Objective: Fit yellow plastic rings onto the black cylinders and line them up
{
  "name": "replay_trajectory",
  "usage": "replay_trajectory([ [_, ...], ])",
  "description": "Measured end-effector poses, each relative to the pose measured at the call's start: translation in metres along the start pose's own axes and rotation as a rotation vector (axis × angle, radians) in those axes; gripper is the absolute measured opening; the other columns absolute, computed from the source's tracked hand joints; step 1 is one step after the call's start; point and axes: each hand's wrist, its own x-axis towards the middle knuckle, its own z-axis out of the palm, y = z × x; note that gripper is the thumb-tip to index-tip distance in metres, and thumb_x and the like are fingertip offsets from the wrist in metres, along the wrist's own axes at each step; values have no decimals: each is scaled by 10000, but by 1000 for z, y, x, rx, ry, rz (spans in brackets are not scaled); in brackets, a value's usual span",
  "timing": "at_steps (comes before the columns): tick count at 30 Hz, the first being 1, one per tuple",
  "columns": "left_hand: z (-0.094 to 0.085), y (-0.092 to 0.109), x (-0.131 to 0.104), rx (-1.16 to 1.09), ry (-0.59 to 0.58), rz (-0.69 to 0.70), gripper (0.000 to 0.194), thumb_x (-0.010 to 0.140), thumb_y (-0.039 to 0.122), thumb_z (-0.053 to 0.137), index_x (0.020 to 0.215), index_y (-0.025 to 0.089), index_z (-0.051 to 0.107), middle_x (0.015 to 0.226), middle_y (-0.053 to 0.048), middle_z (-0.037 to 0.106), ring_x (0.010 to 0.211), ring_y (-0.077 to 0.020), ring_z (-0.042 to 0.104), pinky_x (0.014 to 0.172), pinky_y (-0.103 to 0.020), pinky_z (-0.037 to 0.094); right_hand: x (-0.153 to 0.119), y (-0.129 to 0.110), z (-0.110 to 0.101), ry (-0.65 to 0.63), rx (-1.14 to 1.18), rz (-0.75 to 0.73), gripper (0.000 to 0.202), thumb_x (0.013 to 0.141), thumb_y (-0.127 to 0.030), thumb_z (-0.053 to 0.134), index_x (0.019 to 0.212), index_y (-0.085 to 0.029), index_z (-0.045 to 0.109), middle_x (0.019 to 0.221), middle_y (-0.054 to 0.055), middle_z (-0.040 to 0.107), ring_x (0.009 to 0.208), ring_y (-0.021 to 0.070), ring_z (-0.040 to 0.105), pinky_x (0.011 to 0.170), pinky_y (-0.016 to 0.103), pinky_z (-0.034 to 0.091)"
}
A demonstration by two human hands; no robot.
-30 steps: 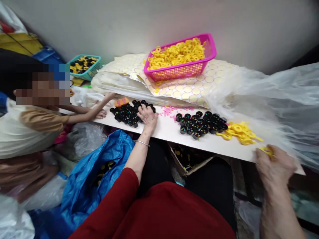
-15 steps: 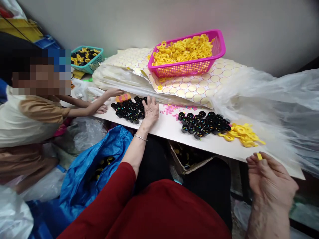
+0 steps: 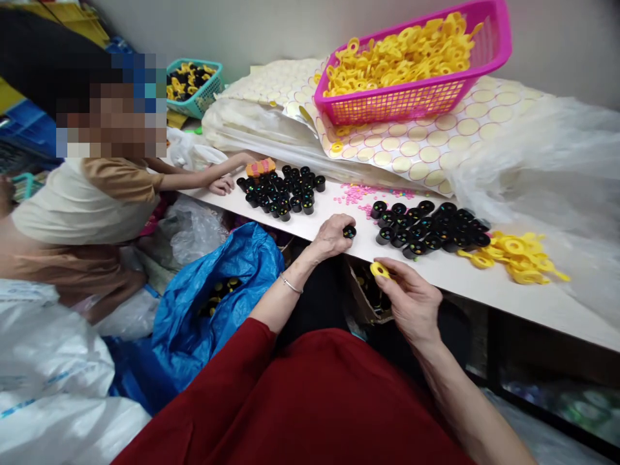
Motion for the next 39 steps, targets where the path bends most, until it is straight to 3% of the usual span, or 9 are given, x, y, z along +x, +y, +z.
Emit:
replay_trajectory([
  [3,16,-7,-6,-298,80,-122,442,589,140,590,1032,146,585,970,-50,636,858,-157,572,791,-274,454,22,13,26,5,-178,-165,270,755,-323,653,998,-208,678,1003,65,679,916,195,631,864,396,512],
  [8,23,-9,-13,-574,142,-149,727,573,126,593,1278,154,418,923,-12,674,784,-115,583,761,-236,453,58,34,52,-16,-497,-397,257,789,-315,564,1010,-224,657,970,65,684,919,216,604,847,414,498],
  [13,20,-8,-16,-541,177,-145,777,601,117,545,1353,141,350,879,0,703,802,-130,595,787,-249,447,71,47,61,-19,-632,-393,268,775,-323,546,999,-222,654,924,69,682,912,226,586,818,396,497],
  [19,18,-8,-16,-575,155,-162,786,598,106,546,1360,143,356,878,5,704,827,-134,589,820,-262,438,76,45,59,-46,-741,-371,340,768,-341,540,1062,-206,644,926,85,681,882,227,599,785,371,502],
  [24,8,-7,-16,-897,152,-231,626,567,142,591,1190,104,541,966,-51,673,889,-144,580,812,-255,439,80,41,59,-59,-774,-347,407,757,-347,545,1128,-198,616,960,94,690,881,236,623,790,387,510],
  [27,5,-3,-17,-986,194,-351,352,618,232,606,931,81,661,798,-40,646,735,-115,543,713,-240,430,79,44,59,-44,-700,-344,421,760,-367,555,1132,-178,615,984,106,697,897,238,635,799,392,518],
  [31,8,4,-19,-1007,161,-379,330,695,386,601,814,88,674,632,4,561,581,-75,454,578,-218,372,76,50,60,5,-580,-330,403,759,-387,575,1103,-184,624,989,94,702,907,226,645,832,396,517],
  [39,7,10,-17,-959,140,-377,252,703,359,585,667,111,617,547,42,460,518,-50,384,499,-199,295,70,57,63,23,-382,-237,393,737,-367,614,1086,-187,640,1034,88,704,933,221,664,890,414,512],
])
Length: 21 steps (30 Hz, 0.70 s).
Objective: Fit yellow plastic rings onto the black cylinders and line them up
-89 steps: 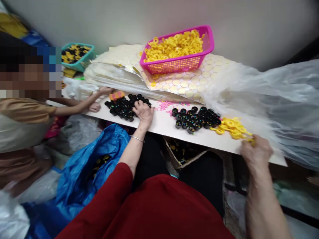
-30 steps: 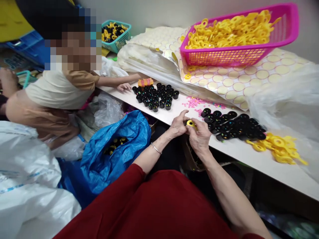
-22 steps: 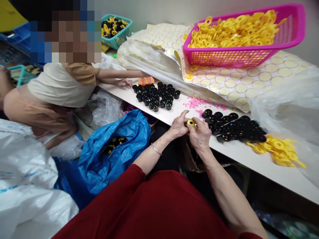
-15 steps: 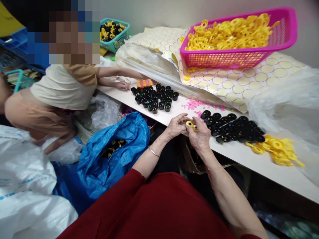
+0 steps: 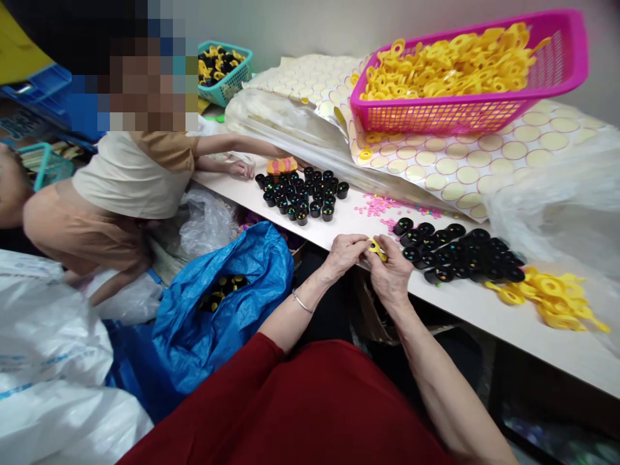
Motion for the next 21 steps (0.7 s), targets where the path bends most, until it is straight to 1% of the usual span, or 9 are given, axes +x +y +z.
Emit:
replay_trajectory([
  [5,-9,-1,-3,-50,-66,10,288,699,359,595,815,102,652,626,24,522,549,-51,403,525,-198,319,-1,-1,2,10,110,60,411,701,-340,647,1080,-182,646,1064,105,697,957,230,660,915,448,500],
  [7,-14,-2,-3,-72,-103,-8,328,646,276,610,923,104,652,683,17,562,555,-47,414,538,-196,332,1,-6,3,15,206,136,420,674,-338,681,1060,-178,649,1060,106,695,955,232,660,915,460,499],
  [9,-18,-3,-1,-39,-117,-5,471,565,175,615,1030,110,631,773,5,602,562,-39,419,545,-191,336,3,-11,4,1,354,225,441,640,-332,720,1045,-176,642,1051,102,695,960,234,660,906,465,505],
  [11,-20,-6,1,41,-90,24,571,521,132,622,1092,112,613,838,-5,617,577,-39,423,553,-190,341,5,-16,7,-8,487,290,457,613,-323,748,1030,-177,630,1029,93,698,953,231,663,894,458,512],
  [13,-22,-8,4,134,-31,59,535,533,152,646,1067,108,629,821,-5,616,595,-50,435,571,-199,357,8,-17,10,21,534,303,458,611,-321,751,1024,-179,616,1013,89,698,952,225,661,885,443,514],
  [15,-25,-11,7,211,53,101,431,565,192,660,989,112,659,764,6,604,607,-65,448,595,-212,372,8,-14,13,56,479,281,451,637,-336,727,1040,-178,601,1019,93,689,963,222,651,878,430,511],
  [16,-28,-12,8,249,105,118,389,576,207,666,955,118,668,727,17,591,602,-68,446,596,-215,371,8,-11,14,64,409,260,438,656,-346,705,1045,-175,599,1018,99,684,961,224,646,873,429,508],
  [19,-38,-14,11,335,232,140,362,584,238,684,933,140,672,624,52,523,553,-65,408,563,-214,348,9,-5,15,-7,19,162,368,713,-336,615,1034,-156,621,988,121,676,947,252,617,863,455,484],
  [21,-43,-16,12,359,260,152,365,585,244,688,934,142,668,610,60,503,538,-62,396,548,-209,339,11,-6,15,-94,-267,72,345,734,-304,562,1033,-149,637,989,134,671,969,279,578,859,464,463],
])
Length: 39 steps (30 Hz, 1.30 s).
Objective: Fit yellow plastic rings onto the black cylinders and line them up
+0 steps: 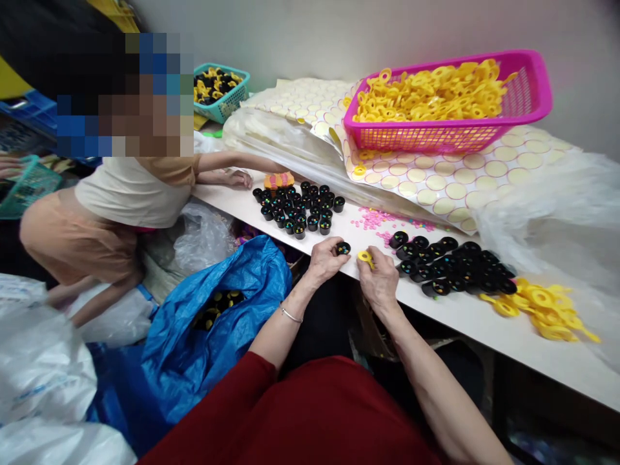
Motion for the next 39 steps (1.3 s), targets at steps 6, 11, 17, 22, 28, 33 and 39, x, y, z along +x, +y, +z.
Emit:
replay_trajectory([
  [6,6,-1,0,112,24,22,379,620,273,697,982,170,653,712,41,563,595,-76,458,586,-211,368,40,-25,-3,-109,-382,-102,305,815,-233,436,997,-153,667,1086,130,640,979,269,543,822,379,431],
  [11,9,4,1,278,35,67,267,656,281,693,911,213,654,736,44,555,659,-97,488,603,-218,359,85,-43,13,-241,-581,56,302,846,-260,422,968,-156,678,1040,134,627,877,242,587,682,321,411],
  [17,6,6,1,345,-17,107,198,703,296,674,883,220,645,767,38,563,686,-100,499,622,-215,364,101,-41,31,-265,-666,88,273,835,-224,439,965,-143,665,1029,154,624,864,253,592,659,327,398],
  [22,5,7,0,325,-19,118,174,714,277,664,875,217,638,797,33,581,713,-101,513,622,-211,370,95,-39,20,-229,-527,-21,181,795,-201,480,826,-151,651,938,129,629,816,240,578,678,342,407],
  [28,4,11,-3,273,-33,136,172,744,248,611,910,213,640,879,16,624,770,-112,555,665,-215,416,58,-37,-9,-182,-115,-373,145,790,-265,513,691,-201,597,720,23,562,684,163,546,659,296,426],
  [33,2,14,-4,305,-33,147,203,747,201,575,940,202,637,923,0,643,806,-124,582,703,-226,444,42,-36,-10,-247,-276,-426,200,832,-274,474,746,-192,636,735,31,563,674,155,530,617,281,392],
  [39,2,12,-3,312,-43,160,258,742,163,552,984,194,636,984,-15,652,893,-139,600,773,-228,461,47,-39,-6,-326,-461,-431,236,827,-245,440,727,-173,641,743,42,559,673,153,497,582,275,327],
])
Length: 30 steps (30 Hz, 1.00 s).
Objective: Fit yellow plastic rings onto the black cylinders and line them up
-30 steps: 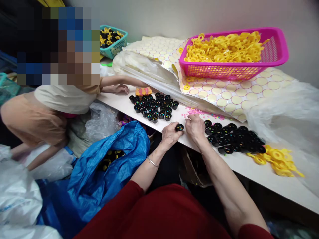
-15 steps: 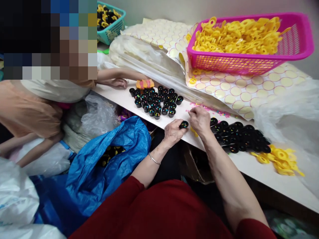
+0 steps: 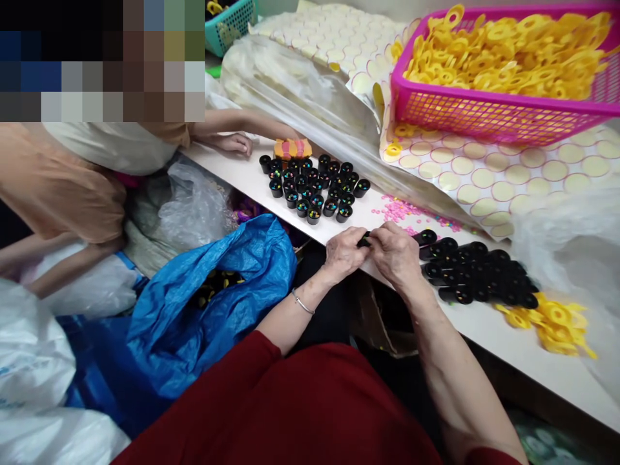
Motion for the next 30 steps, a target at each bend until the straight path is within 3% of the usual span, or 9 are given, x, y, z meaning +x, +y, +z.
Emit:
replay_trajectory([
  [6,4,-5,0,-9,7,11,251,750,190,575,989,225,640,976,4,650,860,-130,589,751,-219,457,9,-10,-8,-139,-71,46,232,785,-221,434,651,-165,615,716,50,543,625,146,450,537,282,262],
  [9,3,-5,0,-19,20,4,251,746,185,576,985,222,644,958,3,650,827,-124,584,722,-217,444,11,-8,-8,-143,32,44,233,782,-229,446,637,-175,621,704,41,537,615,141,456,547,276,297],
  [12,3,-4,0,-11,21,-3,213,752,199,576,951,213,651,899,3,641,760,-113,568,672,-215,425,8,3,-9,-61,318,49,177,767,-259,507,683,-188,646,688,20,535,634,146,510,599,279,393],
  [16,3,-5,1,-13,11,-5,161,737,255,639,892,214,653,847,16,614,751,-113,551,661,-218,406,-9,18,-17,208,479,156,138,761,-304,558,768,-207,657,745,17,597,714,171,573,689,320,461],
  [18,4,-6,1,-10,16,-15,161,725,267,663,874,205,654,832,16,605,750,-113,547,662,-224,401,-23,22,-21,309,421,221,151,783,-314,542,767,-210,650,746,19,605,711,175,580,701,327,466],
  [20,5,-7,2,-9,17,-28,169,720,266,671,874,198,657,832,14,602,748,-112,545,656,-226,396,-37,21,-20,325,316,241,177,810,-314,505,774,-206,641,747,30,599,706,181,578,695,327,465],
  [25,5,-9,2,-37,0,-46,197,701,284,690,877,200,657,830,23,601,734,-105,536,632,-218,384,-57,7,0,215,-16,288,224,842,-282,429,817,-165,619,843,97,586,736,202,556,646,314,428],
  [30,6,-12,4,-81,-12,-35,209,666,264,713,857,194,665,825,31,605,709,-92,535,610,-209,371,-39,-2,8,39,-176,350,247,855,-322,442,923,-152,606,965,115,559,655,166,494,530,285,307],
])
